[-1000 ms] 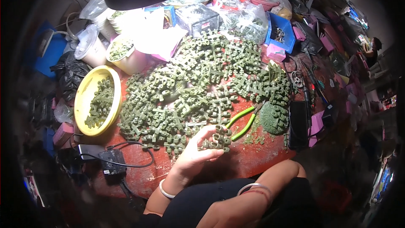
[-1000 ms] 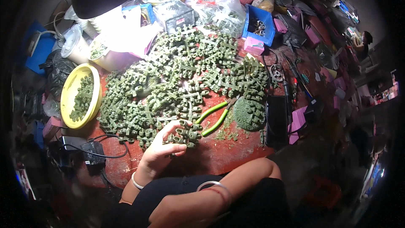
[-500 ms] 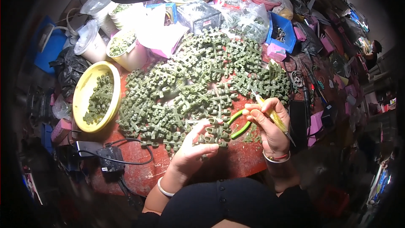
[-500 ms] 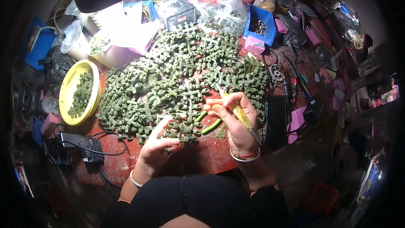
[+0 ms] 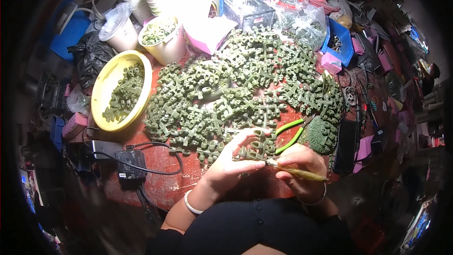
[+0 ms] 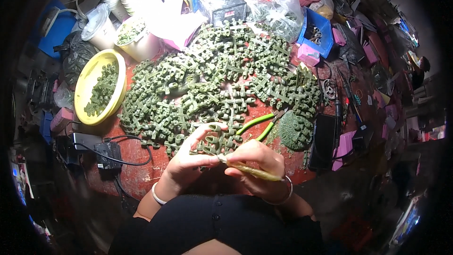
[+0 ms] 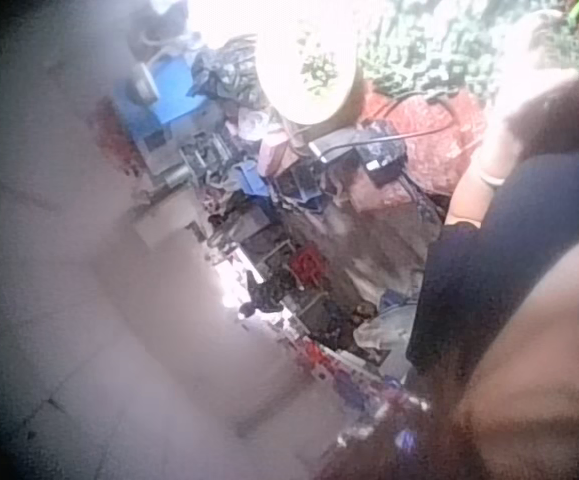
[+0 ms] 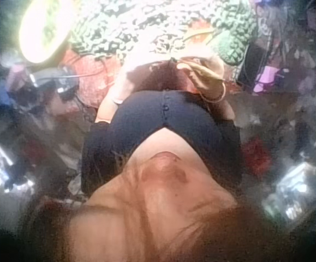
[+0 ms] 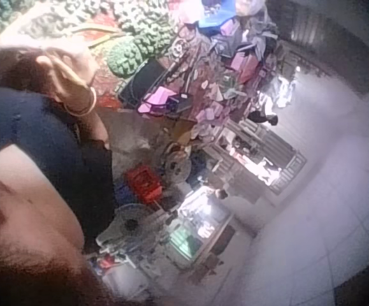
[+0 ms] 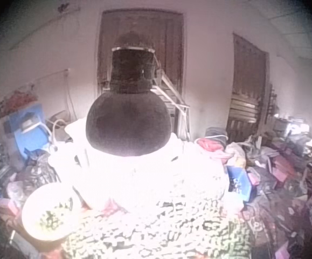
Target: The person uses a heated tool to join and trim small green plastic moldings on a cluttered workbench, handling the assembled pieces by hand to work on specific joints.
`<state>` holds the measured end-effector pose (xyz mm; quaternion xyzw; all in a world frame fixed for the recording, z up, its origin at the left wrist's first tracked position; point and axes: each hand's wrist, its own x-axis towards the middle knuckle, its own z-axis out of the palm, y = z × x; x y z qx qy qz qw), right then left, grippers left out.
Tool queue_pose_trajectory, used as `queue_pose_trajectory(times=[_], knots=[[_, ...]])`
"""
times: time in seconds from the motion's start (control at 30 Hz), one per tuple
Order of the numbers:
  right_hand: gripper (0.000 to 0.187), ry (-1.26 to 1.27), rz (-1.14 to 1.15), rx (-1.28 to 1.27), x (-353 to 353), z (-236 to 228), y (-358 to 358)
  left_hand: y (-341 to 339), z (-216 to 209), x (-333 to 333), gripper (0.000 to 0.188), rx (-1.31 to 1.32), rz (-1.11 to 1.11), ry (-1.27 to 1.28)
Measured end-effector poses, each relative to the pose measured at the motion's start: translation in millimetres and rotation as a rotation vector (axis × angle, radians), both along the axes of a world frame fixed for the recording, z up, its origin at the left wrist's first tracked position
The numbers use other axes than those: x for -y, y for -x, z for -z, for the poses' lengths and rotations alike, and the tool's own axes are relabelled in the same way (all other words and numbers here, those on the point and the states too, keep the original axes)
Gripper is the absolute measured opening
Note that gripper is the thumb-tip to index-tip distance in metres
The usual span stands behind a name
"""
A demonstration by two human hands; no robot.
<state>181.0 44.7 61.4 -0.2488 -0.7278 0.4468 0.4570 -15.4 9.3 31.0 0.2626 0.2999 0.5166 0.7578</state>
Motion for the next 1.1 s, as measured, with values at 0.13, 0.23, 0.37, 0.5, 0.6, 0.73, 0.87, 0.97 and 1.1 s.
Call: queue_pose_trajectory(times=[0.13, 0.23, 0.37, 0.5, 0.6, 0.73, 0.87, 0.97, 1.1], knots=[[0.024, -0.020, -0.153, 0.127, -7, -10, 7, 1, 3, 0, 0.061, 0.003, -0.033, -0.056], [0.023, 0.077, -0.085, 0.051, -5, 1, -1, -2, 0, 0, 0.062, -0.079, -0.036, -0.103], [0.019, 0.041, -0.070, 0.095, -7, -1, -2, -1, 7, 0, 0.062, -0.184, -0.040, -0.187], [0.016, 0.167, 0.011, 0.033, -9, 2, -6, -3, -2, 2, 0.060, -0.158, 0.004, -0.049], [0.015, 0.128, 0.088, 0.032, -13, 5, -7, -3, -6, 0, 0.061, -0.163, 0.040, -0.099], [0.014, 0.367, 0.211, -0.181, -13, 21, -3, -3, 3, 8, 0.063, -0.137, -0.014, 0.051], [0.012, 0.069, 0.094, -0.081, -15, 23, -4, 0, -1, -2, 0.062, -0.223, 0.081, -0.119], [0.014, 0.260, 0.273, -0.116, -16, 29, -3, 2, -2, -3, 0.061, -0.282, 0.124, -0.249], [0.016, 0.132, 0.168, -0.118, -14, 20, -7, -3, 0, -3, 0.060, -0.288, 0.087, -0.236]])
